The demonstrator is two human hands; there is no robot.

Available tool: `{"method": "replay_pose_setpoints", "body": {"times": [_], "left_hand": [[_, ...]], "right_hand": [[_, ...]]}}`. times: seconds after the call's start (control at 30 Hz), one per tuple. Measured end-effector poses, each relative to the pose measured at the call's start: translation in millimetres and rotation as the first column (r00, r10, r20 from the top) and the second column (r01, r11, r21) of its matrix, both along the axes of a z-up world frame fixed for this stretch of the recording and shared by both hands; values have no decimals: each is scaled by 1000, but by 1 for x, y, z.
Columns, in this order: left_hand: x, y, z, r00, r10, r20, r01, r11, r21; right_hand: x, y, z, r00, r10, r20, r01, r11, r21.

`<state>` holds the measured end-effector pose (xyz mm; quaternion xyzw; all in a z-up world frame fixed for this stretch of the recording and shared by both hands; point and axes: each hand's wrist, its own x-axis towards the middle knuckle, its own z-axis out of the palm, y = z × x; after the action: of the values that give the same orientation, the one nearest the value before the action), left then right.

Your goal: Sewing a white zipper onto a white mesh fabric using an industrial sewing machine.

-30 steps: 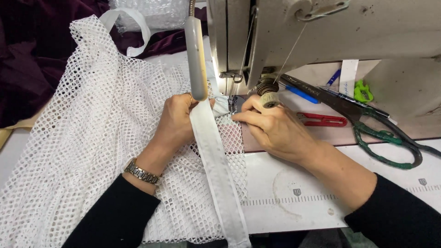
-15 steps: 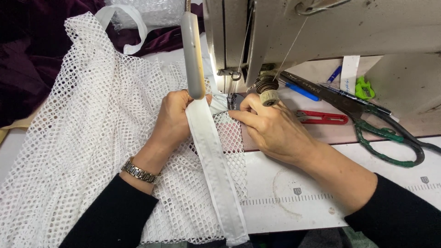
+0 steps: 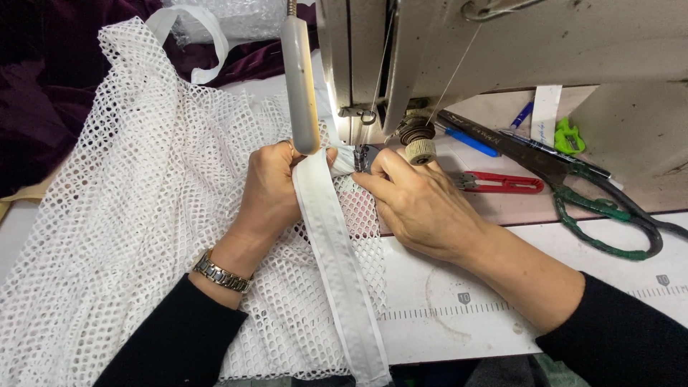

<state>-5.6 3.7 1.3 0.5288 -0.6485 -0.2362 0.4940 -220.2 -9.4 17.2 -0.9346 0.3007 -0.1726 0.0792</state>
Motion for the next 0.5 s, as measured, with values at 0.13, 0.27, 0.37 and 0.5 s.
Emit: {"method": "replay_pose_setpoints", "body": {"times": [0.13, 0.27, 0.37, 0.5], "left_hand": [[-3, 2, 10, 1000, 10, -27, -10, 1000, 2], [-4, 5, 15, 999, -29, -37, 30, 999, 14], [-6, 7, 18, 997, -67, -34, 67, 998, 0], [-4, 6, 11, 995, -60, 78, 66, 995, -75]], "right_hand": [[1, -1, 0, 1000, 7, 15, -7, 1000, 22], [4, -5, -5, 983, 2, 184, -19, 996, 86], [5, -8, -9, 970, -11, 242, -2, 998, 55], [4, -16, -24, 969, -61, 239, 84, 993, -85]]}}
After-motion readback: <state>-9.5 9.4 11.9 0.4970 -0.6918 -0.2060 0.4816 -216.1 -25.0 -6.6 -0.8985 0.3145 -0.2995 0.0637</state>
